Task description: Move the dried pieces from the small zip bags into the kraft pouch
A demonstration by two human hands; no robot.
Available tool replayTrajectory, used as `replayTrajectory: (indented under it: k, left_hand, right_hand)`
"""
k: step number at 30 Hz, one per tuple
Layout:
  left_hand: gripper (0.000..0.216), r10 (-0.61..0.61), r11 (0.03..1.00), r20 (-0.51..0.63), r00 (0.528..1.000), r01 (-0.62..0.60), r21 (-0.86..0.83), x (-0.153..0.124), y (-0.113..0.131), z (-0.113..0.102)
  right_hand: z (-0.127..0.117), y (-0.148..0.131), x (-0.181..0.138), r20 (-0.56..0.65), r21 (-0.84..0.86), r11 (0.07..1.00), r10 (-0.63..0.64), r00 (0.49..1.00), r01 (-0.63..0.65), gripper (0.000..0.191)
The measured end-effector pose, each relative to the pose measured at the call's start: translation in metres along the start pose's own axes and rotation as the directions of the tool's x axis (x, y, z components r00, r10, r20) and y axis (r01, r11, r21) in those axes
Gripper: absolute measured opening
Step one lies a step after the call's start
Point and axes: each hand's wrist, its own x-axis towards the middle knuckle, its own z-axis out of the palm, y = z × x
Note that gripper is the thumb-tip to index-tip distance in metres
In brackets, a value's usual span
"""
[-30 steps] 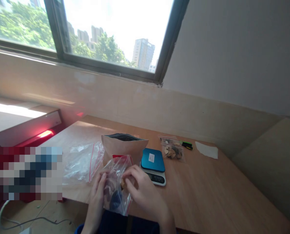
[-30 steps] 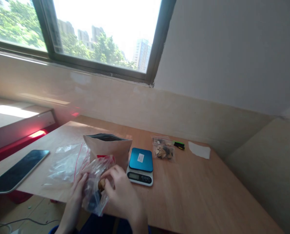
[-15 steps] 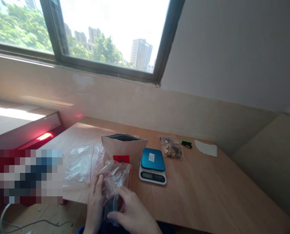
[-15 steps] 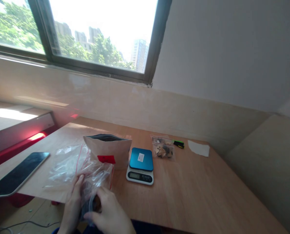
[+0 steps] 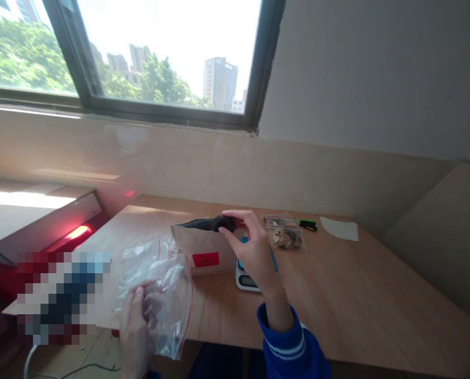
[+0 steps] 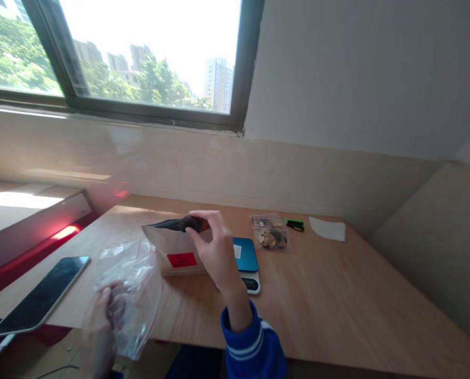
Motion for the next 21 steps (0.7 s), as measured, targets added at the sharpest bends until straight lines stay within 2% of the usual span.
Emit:
replayTrajectory:
  k: [2,5,9,11,14,16,19,20,21]
  left_hand:
    - [0.043,-0.017,1.0,-0.061,0.998,0.017,0.004,0.007,0.006,-0.013]
    - [0.044,0.015,0.999,-0.109,0.994,-0.011,0.037,0.018,0.011,-0.025]
    - [0.059,0.078,0.973,-0.028,0.997,-0.07,0.221,0.049,0.006,-0.03]
    - [0.066,0.188,0.91,0.008,0.982,-0.177,0.376,0.069,0.0,-0.029]
    - [0.071,0.386,0.711,0.021,0.922,-0.312,0.631,0.097,-0.011,-0.027]
    - [0.07,0.402,0.613,0.034,0.915,-0.297,0.733,0.109,-0.017,-0.025]
    - [0.078,0.372,0.579,-0.028,0.928,-0.208,0.788,0.113,-0.021,-0.02]
    - [0.085,0.389,0.572,-0.051,0.92,-0.197,0.796,0.109,-0.019,-0.018]
    - [0.091,0.421,0.561,-0.062,0.905,-0.206,0.802,0.104,-0.016,-0.016]
  right_hand:
    - [0.012,0.001,0.016,0.049,-0.063,0.994,-0.084,0.995,0.087,0.023]
    - [0.023,0.005,0.023,0.2,-0.122,0.979,-0.138,0.97,0.165,0.021]
    - [0.026,0.007,0.009,0.319,-0.134,0.974,-0.13,0.939,0.181,0.024]
    - [0.023,0.005,0.0,0.31,-0.1,0.977,-0.148,0.939,0.187,0.029]
    - [0.009,0.011,-0.015,0.175,-0.092,0.985,-0.131,0.976,0.149,0.028]
    - [-0.009,0.03,-0.024,0.011,-0.168,0.983,-0.077,0.997,0.078,0.025]
    - [-0.045,0.085,-0.033,-0.231,-0.326,0.941,0.013,0.973,-0.09,0.026]
    - [-0.057,0.108,-0.035,-0.295,-0.394,0.9,0.069,0.953,-0.187,0.031]
    - [-0.068,0.131,-0.036,-0.298,-0.488,0.827,0.143,0.944,-0.279,0.034]
